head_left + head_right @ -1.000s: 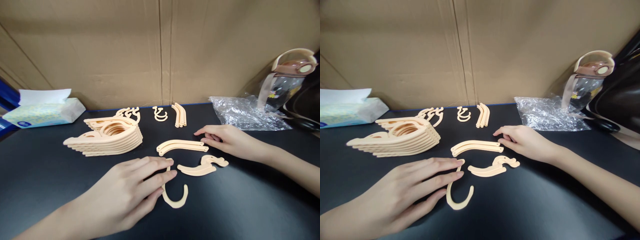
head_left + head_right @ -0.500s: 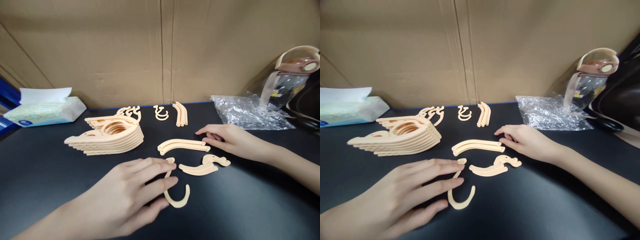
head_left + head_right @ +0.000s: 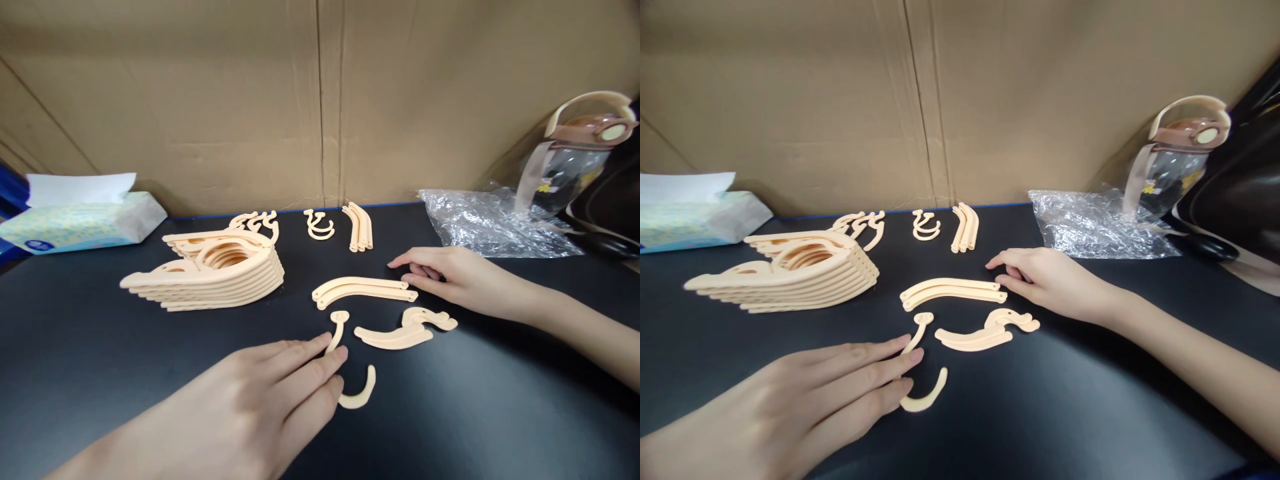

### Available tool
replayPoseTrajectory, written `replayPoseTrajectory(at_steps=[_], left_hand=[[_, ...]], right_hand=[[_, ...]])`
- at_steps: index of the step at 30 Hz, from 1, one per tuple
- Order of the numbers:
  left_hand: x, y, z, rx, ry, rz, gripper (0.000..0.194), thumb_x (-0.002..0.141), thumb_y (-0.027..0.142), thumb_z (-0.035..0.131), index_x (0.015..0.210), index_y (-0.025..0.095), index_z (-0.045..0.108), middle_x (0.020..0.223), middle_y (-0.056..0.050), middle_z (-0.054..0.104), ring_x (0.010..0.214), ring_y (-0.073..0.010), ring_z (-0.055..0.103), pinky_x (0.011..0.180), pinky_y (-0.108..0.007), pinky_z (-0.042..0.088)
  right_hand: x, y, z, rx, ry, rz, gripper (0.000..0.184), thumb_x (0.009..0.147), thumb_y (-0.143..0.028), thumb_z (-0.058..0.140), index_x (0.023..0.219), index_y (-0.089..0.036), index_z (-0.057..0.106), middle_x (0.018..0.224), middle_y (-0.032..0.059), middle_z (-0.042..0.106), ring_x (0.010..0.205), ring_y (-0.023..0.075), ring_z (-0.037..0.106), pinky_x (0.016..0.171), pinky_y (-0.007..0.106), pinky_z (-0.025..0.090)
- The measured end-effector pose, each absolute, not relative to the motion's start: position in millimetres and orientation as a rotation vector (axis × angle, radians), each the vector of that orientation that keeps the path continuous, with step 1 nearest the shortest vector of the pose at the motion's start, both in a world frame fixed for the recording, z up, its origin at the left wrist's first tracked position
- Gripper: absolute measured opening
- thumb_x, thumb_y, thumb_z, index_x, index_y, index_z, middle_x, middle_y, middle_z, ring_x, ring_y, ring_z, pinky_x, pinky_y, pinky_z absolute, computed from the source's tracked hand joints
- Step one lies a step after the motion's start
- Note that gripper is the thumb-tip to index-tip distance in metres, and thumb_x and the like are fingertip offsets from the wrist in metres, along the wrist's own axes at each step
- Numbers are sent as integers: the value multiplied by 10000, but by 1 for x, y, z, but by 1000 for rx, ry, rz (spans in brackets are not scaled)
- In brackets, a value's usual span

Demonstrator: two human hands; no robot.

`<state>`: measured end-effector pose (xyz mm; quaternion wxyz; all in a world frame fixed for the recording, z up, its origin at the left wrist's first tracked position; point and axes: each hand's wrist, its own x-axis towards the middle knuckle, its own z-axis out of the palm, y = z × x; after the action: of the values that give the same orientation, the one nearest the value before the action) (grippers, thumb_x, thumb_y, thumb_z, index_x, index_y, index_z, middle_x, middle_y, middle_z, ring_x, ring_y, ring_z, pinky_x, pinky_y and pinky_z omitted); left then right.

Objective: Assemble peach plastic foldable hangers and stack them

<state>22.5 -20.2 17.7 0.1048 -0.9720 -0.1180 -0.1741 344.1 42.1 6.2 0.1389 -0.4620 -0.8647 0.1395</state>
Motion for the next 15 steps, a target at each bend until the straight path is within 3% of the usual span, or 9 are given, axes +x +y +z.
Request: replayPoseTrajectory(at_steps=[7,15], left_hand=[[18,-24,6,-2838,-366,-586,217,994,80,454,997,125,667,1104,-71,781,1056,-217,731,1003,-300,551],[18,-26,15,-2859,-365,-604,215,994,111,475,983,126,690,1103,-85,783,1064,-216,734,1006,-299,568]], right_hand=[[343,42,7,-1340,-2501,399,381,999,-426,450,1190,-186,675,673,-20,553,556,130,546,556,259,394],[343,42,6,-1338,-2505,353,344,1004,-416,460,1159,-203,681,672,-21,569,574,140,559,584,277,408]])
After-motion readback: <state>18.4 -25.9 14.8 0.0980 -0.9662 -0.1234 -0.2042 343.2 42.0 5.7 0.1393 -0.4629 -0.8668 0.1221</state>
